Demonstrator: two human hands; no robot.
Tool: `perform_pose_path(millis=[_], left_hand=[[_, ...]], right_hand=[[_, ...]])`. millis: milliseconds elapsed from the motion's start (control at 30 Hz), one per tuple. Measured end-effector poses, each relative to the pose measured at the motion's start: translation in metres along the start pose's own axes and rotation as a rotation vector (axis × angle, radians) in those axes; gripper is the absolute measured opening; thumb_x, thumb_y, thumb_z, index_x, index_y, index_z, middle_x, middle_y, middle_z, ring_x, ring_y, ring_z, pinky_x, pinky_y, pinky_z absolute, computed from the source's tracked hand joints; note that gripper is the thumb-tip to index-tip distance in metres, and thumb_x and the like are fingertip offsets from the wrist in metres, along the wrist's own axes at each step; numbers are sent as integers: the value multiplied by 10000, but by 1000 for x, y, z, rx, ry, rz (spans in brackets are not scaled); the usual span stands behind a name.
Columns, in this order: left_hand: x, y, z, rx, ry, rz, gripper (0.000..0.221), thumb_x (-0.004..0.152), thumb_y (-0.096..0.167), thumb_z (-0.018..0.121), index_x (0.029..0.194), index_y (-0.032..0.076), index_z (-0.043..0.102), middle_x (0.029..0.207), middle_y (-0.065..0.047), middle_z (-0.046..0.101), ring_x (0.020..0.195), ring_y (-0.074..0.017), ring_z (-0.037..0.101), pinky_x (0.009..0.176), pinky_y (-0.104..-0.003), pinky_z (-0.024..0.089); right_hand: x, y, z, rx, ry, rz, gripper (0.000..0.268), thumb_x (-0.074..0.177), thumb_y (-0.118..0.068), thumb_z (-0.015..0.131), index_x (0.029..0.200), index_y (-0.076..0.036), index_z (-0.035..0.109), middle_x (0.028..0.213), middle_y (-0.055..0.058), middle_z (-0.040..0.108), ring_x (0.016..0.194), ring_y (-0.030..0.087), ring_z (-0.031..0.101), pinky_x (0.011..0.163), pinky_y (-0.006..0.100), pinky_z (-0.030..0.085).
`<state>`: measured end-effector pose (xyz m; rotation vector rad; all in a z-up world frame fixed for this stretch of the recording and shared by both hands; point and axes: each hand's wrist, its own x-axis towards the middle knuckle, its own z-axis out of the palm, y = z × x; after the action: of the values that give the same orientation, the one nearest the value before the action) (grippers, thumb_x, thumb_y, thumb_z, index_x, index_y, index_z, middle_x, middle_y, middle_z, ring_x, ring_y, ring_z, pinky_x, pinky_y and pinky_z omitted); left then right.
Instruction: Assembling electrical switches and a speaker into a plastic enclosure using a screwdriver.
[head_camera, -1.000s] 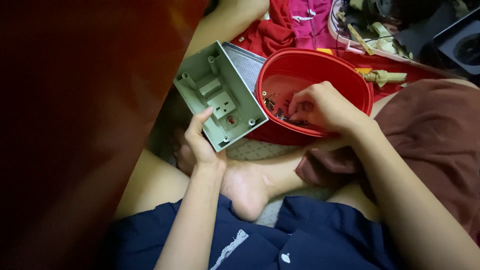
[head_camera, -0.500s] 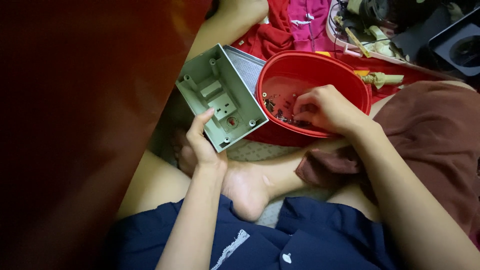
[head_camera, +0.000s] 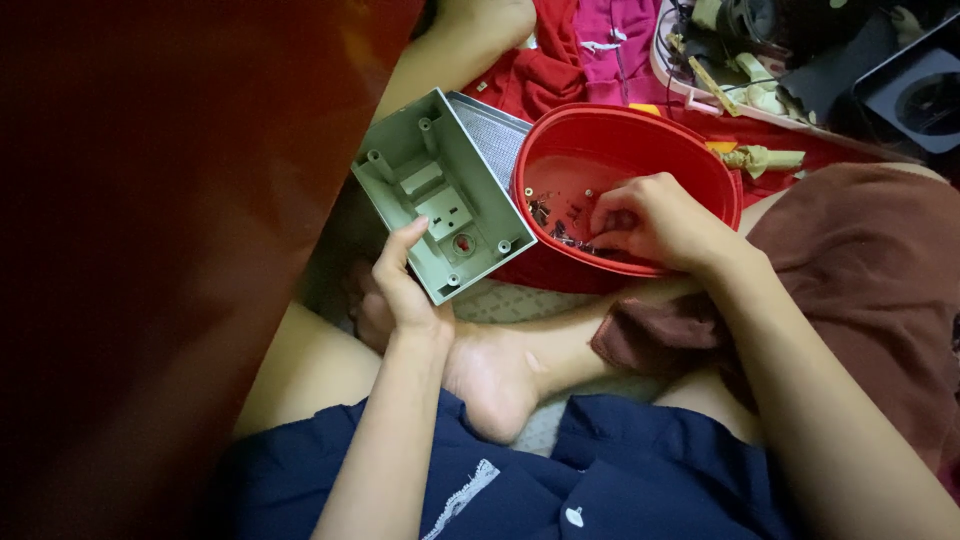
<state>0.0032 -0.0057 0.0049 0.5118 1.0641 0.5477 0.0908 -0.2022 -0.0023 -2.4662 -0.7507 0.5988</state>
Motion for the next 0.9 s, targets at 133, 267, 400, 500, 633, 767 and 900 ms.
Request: perform_pose_path(millis=[133,267,400,500,633,767,900], left_hand=[[2,0,-1,-11,7,-12,384,470,20,753,819,-39,602,701,-150,578,648,-217,572,510,-386,519],[1,1,0,-12,15,-5,402,468,19,753,835,-50,606,702,-158,576,652,-220,572,507,-379,517],[0,1,0,10,-5,-20,393,472,26,748,836,-20,609,713,-127,577,664,-210,583,521,-362,529],[1,-2,1,-14,21,0,416,461,11,753,848,-28,603,706,-144,581,659,-219,586,518,-367,536],[3,-1,-2,-8,6,-11,407,460,23,760,835,-16,608,708,-141,589,655,-221,589,511,-379,538],[15,-2,-13,55,-55,-35,459,492,69,766,917,22,599,770,-124,601,712,-221,603,551,-368,556],[13,3,-12,123,-226,-142,511,551,161,735,1036,65,602,891,-91,600,797,-183,584,631,-329,533]], right_hand=[[0,-6,-4,9,-6,-16,77,669,-132,734,722,-125,679,679,76,618,648,225,594,628,334,503],[2,-3,-3,0,-47,-9,67,681,-164,733,725,-135,692,683,74,614,657,221,587,622,325,499],[4,0,0,-15,-65,-10,74,675,-187,725,735,-156,695,679,72,617,672,228,598,629,342,497],[6,-1,0,-35,-68,-18,56,696,-196,719,727,-157,692,687,61,609,674,220,591,633,328,499],[-4,-11,-6,10,-8,7,73,732,-110,667,788,-67,653,678,132,617,675,291,608,664,381,485],[-22,-28,-15,162,108,44,95,746,-116,668,825,-72,640,688,109,650,668,257,630,684,374,481],[-43,-30,-6,157,240,49,106,770,-168,662,860,-126,626,711,41,663,735,185,651,732,344,480]])
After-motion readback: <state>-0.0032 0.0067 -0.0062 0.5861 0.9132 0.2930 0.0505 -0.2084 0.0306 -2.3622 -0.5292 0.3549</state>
